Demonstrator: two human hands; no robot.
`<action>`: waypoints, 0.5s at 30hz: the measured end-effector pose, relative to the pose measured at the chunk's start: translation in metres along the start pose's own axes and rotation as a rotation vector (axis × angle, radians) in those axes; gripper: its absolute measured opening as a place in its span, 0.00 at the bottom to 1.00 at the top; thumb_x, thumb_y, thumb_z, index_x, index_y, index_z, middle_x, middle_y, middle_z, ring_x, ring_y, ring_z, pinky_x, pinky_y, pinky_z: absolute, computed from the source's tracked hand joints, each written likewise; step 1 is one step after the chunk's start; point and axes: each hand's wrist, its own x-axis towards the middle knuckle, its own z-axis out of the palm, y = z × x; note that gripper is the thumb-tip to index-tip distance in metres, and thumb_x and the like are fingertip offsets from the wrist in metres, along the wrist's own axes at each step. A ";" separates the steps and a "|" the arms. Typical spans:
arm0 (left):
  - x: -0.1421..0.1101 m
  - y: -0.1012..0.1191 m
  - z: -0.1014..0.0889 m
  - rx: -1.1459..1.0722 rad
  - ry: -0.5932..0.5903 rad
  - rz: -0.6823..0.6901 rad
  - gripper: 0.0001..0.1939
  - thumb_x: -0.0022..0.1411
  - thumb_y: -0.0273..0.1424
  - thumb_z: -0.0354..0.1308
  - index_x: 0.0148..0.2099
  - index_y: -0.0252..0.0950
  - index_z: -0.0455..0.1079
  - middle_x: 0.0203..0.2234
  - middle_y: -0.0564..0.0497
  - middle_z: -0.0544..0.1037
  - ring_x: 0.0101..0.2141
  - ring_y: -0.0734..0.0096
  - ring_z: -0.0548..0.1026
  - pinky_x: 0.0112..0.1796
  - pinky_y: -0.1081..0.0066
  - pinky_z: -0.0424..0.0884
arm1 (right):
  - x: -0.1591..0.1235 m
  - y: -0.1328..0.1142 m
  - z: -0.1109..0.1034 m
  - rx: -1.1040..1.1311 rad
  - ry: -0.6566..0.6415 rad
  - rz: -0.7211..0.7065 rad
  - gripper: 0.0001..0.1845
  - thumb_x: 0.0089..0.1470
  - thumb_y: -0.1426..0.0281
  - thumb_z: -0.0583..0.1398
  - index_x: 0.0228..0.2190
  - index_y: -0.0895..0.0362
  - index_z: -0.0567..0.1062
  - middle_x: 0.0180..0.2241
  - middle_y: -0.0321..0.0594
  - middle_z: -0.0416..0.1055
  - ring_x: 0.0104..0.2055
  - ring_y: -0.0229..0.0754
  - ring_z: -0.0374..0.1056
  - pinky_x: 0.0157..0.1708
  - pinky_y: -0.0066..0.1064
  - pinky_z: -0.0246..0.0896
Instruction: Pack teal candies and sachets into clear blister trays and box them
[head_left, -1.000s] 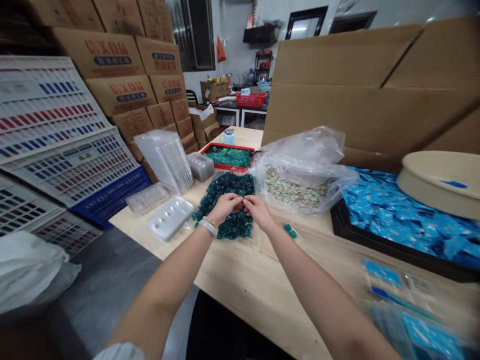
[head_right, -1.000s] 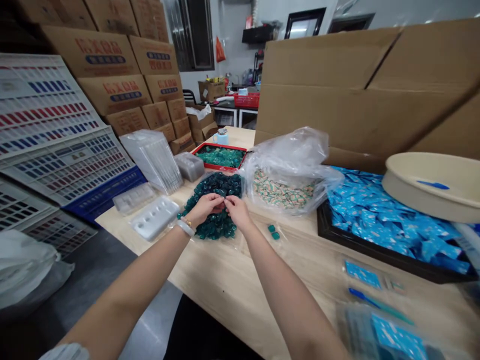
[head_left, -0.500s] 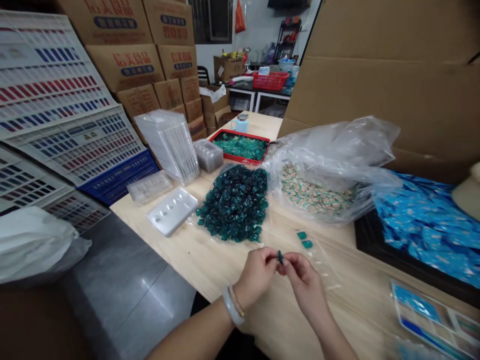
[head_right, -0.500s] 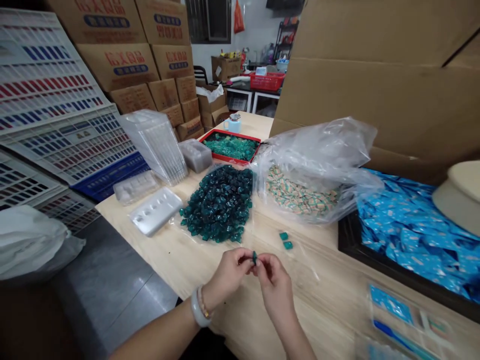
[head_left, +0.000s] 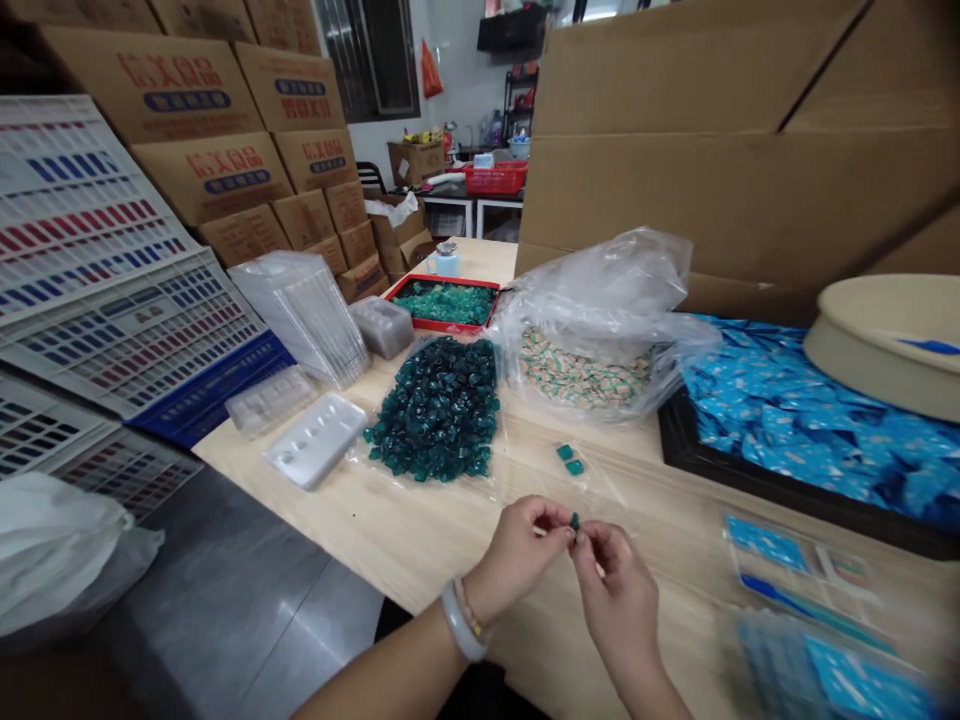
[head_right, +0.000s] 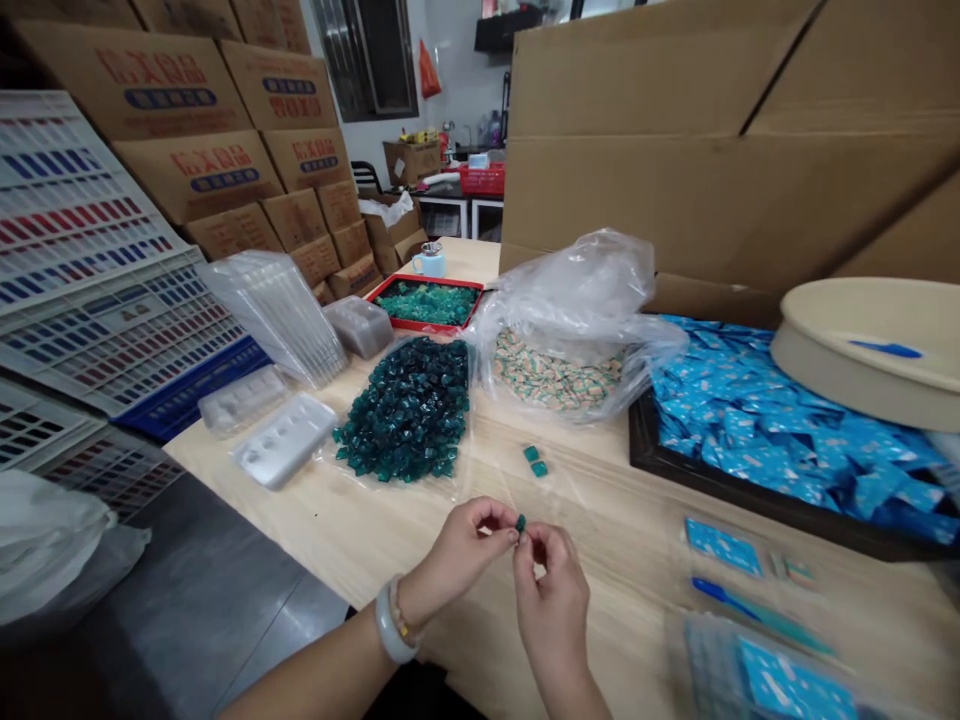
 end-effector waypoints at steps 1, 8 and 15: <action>0.000 0.000 0.001 -0.007 -0.015 0.006 0.06 0.45 0.27 0.57 0.29 0.31 0.67 0.22 0.52 0.69 0.26 0.77 0.67 0.30 0.74 0.64 | 0.000 0.000 -0.002 0.025 0.000 0.015 0.09 0.46 0.63 0.55 0.26 0.57 0.68 0.23 0.38 0.65 0.26 0.38 0.62 0.28 0.31 0.59; 0.009 0.000 0.003 -0.312 -0.265 -0.179 0.15 0.45 0.35 0.59 0.33 0.31 0.62 0.20 0.53 0.69 0.20 0.77 0.69 0.25 0.74 0.63 | 0.010 0.001 -0.012 0.400 -0.167 0.170 0.10 0.46 0.63 0.55 0.24 0.58 0.66 0.19 0.35 0.63 0.22 0.36 0.61 0.24 0.29 0.59; 0.019 -0.010 0.015 0.071 -0.004 -0.024 0.05 0.45 0.28 0.57 0.25 0.32 0.64 0.19 0.55 0.66 0.22 0.79 0.64 0.24 0.76 0.61 | 0.009 0.016 -0.008 -0.001 0.007 0.045 0.11 0.49 0.63 0.52 0.28 0.58 0.67 0.25 0.39 0.66 0.27 0.39 0.62 0.28 0.30 0.59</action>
